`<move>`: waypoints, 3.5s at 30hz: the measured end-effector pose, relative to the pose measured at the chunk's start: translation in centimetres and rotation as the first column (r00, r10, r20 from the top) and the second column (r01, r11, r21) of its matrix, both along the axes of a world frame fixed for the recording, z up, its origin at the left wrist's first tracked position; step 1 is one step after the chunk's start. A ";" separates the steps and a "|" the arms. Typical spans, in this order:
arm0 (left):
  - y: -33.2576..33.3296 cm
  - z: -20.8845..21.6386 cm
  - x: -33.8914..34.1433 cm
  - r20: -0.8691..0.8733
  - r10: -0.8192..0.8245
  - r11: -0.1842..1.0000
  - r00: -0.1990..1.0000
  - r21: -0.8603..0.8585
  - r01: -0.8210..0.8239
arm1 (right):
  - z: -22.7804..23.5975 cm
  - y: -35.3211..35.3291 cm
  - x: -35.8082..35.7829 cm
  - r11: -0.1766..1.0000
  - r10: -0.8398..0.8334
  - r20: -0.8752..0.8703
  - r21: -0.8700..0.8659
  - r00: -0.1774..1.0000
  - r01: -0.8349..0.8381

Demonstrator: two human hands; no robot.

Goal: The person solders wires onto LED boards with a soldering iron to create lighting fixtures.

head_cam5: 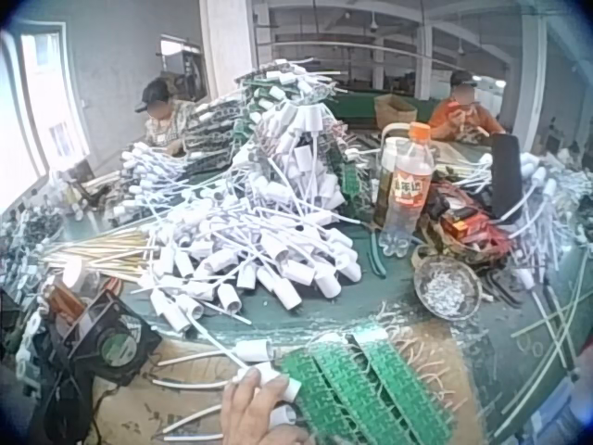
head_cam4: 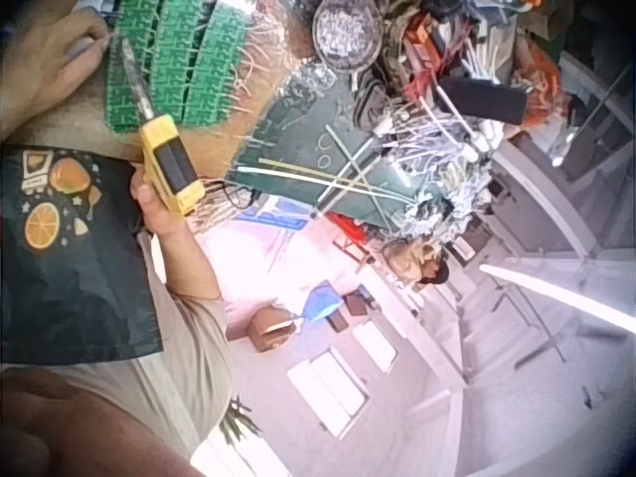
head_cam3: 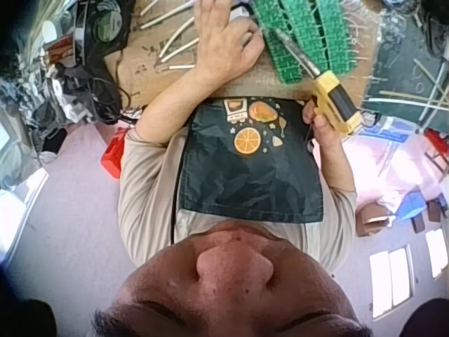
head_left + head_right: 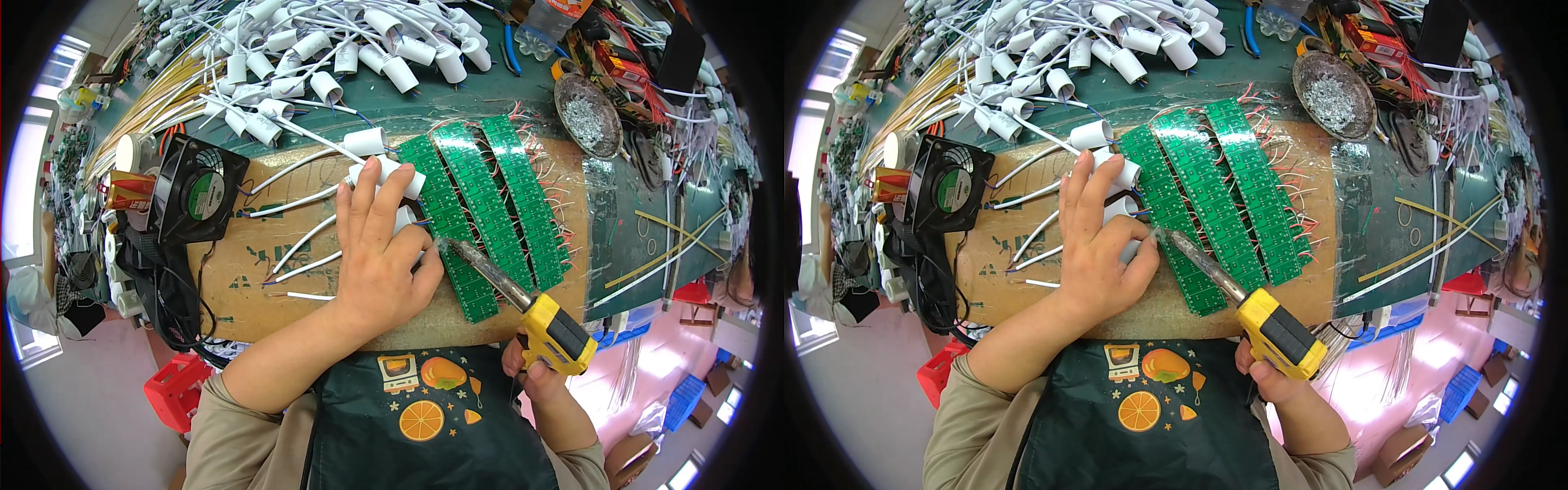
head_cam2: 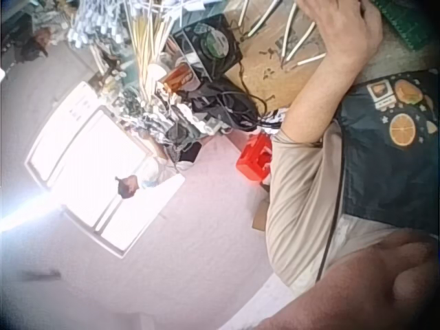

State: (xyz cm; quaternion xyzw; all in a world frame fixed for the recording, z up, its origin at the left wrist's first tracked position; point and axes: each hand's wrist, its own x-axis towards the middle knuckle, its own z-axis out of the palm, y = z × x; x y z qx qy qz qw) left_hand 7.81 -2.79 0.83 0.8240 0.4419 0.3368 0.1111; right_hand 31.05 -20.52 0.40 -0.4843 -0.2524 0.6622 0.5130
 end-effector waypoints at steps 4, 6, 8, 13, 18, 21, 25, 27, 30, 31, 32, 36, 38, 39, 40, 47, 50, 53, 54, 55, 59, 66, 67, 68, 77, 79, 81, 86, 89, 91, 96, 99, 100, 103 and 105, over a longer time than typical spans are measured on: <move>0.0 0.1 0.0 0.000 0.003 1.000 1.000 0.000 -0.003 | 0.2 0.7 0.1 0.997 -0.021 0.023 0.076 1.000 0.019; 0.0 0.1 0.0 0.002 0.003 1.000 1.000 0.000 -0.003 | -0.1 0.9 0.4 0.985 -0.063 0.058 0.165 0.996 0.053; 0.0 0.1 -0.1 0.004 0.001 1.000 1.000 0.001 -0.001 | 0.1 1.7 0.3 0.976 -0.081 0.082 0.207 0.993 0.063; 0.0 0.1 -0.1 -0.003 0.002 1.000 1.000 -0.003 -0.002 | 0.0 2.7 0.8 0.964 -0.151 0.076 0.232 0.986 0.130; -0.1 0.2 -0.1 -0.011 0.004 1.000 1.000 0.000 -0.004 | 0.0 2.9 0.6 0.967 -0.154 0.082 0.220 0.985 0.133; -0.1 0.2 -0.1 -0.016 0.007 1.000 1.000 -0.001 -0.007 | -0.1 2.9 0.5 0.965 -0.166 0.094 0.221 0.982 0.142; -0.2 0.3 -0.1 -0.030 0.013 1.000 0.999 -0.004 -0.013 | -0.2 2.9 0.7 0.966 -0.168 0.053 0.207 0.984 0.153; -0.2 0.3 -0.1 -0.039 0.018 1.000 0.999 -0.001 -0.018 | -0.2 2.9 0.7 0.965 -0.175 0.039 0.207 0.984 0.164; -0.3 0.4 -0.2 -0.064 0.021 1.000 0.998 0.002 -0.021 | -0.3 2.8 0.9 0.965 -0.172 0.024 0.203 0.985 0.164; -0.3 0.5 -0.4 -0.078 0.018 1.000 0.997 0.001 -0.018 | -0.3 2.6 1.2 0.974 -0.145 -0.009 0.175 0.989 0.145; -0.4 0.6 -0.6 -0.078 0.019 1.000 0.997 0.003 -0.019 | -0.3 2.4 1.3 0.981 -0.119 -0.043 0.149 0.992 0.124; -1.2 1.5 -1.5 -0.104 0.016 1.000 0.994 0.003 -0.016 | -0.5 2.5 1.3 0.976 -0.127 -0.059 0.169 0.990 0.135; -1.9 1.6 -2.6 -0.123 0.011 1.000 0.992 0.028 -0.007 | -0.4 2.8 0.9 0.961 -0.200 -0.017 0.192 0.980 0.200; -2.6 1.5 -3.5 -0.127 -0.003 1.000 0.992 -0.019 0.001 | -0.4 2.9 0.9 0.960 -0.200 -0.021 0.196 0.980 0.200; -3.1 1.3 -4.1 -0.128 -0.021 0.998 0.991 -0.067 0.012 | -0.3 3.0 0.8 0.960 -0.201 -0.025 0.196 0.979 0.202; -2.8 2.7 -5.9 -0.243 -0.148 0.980 0.959 -0.169 0.108 | -0.7 2.8 0.8 0.960 -0.198 -0.051 0.190 0.979 0.204; -0.8 5.7 -5.4 -0.340 -0.214 0.972 0.916 0.021 0.235 | -0.7 2.7 0.8 0.963 -0.191 -0.052 0.183 0.980 0.198; 0.8 8.7 -3.8 -0.454 -0.188 0.904 0.871 0.267 0.334 | -1.1 2.6 0.9 0.967 -0.165 -0.069 0.188 0.984 0.175; 1.5 8.8 -3.0 -0.455 -0.181 0.902 0.872 0.276 0.332 | -1.1 2.5 1.0 0.965 -0.161 -0.070 0.197 0.984 0.172; 2.5 8.9 -2.2 -0.480 -0.215 0.861 0.851 0.318 0.397 | -1.2 2.5 1.0 0.965 -0.163 -0.072 0.196 0.984 0.175; 7.2 7.6 -0.9 -0.484 -0.275 0.849 0.831 0.285 0.446 | -1.1 2.4 1.0 0.961 -0.167 -0.080 0.209 0.983 0.180; 14.8 4.2 -3.1 -0.180 0.283 0.918 0.942 0.335 -0.212 | -1.7 2.4 1.1 0.958 -0.157 -0.072 0.233 0.985 0.170; 15.5 3.9 -3.8 -0.183 0.282 0.918 0.942 0.336 -0.210 | -1.8 2.3 1.1 0.957 -0.152 -0.071 0.240 0.986 0.165; 16.2 3.4 -4.5 -0.295 0.347 0.924 0.890 0.273 -0.269 | -1.8 2.3 1.1 0.956 -0.146 -0.070 0.247 0.987 0.159; 15.5 8.6 -5.1 -0.171 0.337 0.894 0.926 0.366 -0.258 | -1.7 2.3 1.2 0.950 -0.131 -0.127 0.267 0.983 0.161; 13.6 12.3 -4.3 -0.041 0.321 0.866 0.946 0.418 -0.276 | -1.9 2.1 1.4 0.953 -0.135 -0.128 0.256 0.982 0.165; 11.4 15.3 -4.6 0.067 0.287 0.817 0.956 0.504 -0.281 | -2.0 2.0 1.5 0.955 -0.137 -0.134 0.247 0.981 0.167; 5.5 17.6 -8.7 0.360 0.222 0.851 0.906 0.382 -0.360 | -1.5 2.3 1.4 0.956 -0.132 -0.123 0.246 0.984 0.159; 2.5 16.7 -11.7 0.488 0.032 0.916 0.872 0.335 -0.220 | -1.1 2.5 1.2 0.959 -0.130 -0.121 0.238 0.984 0.156; 1.4 15.4 -12.5 0.614 -0.167 0.973 0.772 0.227 0.030 | -1.0 2.8 1.0 0.957 -0.154 -0.085 0.234 0.984 0.170; -1.7 8.3 -14.1 0.540 0.260 0.934 0.801 -0.351 -0.067 | -1.1 3.0 0.9 0.954 -0.166 -0.052 0.246 0.985 0.174; -2.5 6.3 -14.9 0.100 0.391 0.739 0.915 -0.627 -0.247 | -1.1 2.9 0.8 0.956 -0.167 -0.053 0.234 0.984 0.175; -2.6 6.0 -14.7 -0.230 0.253 0.871 0.940 -0.370 -0.325 | -1.0 2.9 0.8 0.957 -0.170 -0.049 0.229 0.984 0.177; -2.6 5.9 -13.5 -0.538 0.203 0.964 0.818 -0.037 -0.264 | -1.0 2.9 0.8 0.958 -0.167 -0.037 0.229 0.985 0.171; -2.9 6.8 -12.1 -0.423 0.167 0.969 0.890 -0.098 -0.229 | -0.9 2.9 0.9 0.954 -0.175 -0.034 0.240 0.984 0.177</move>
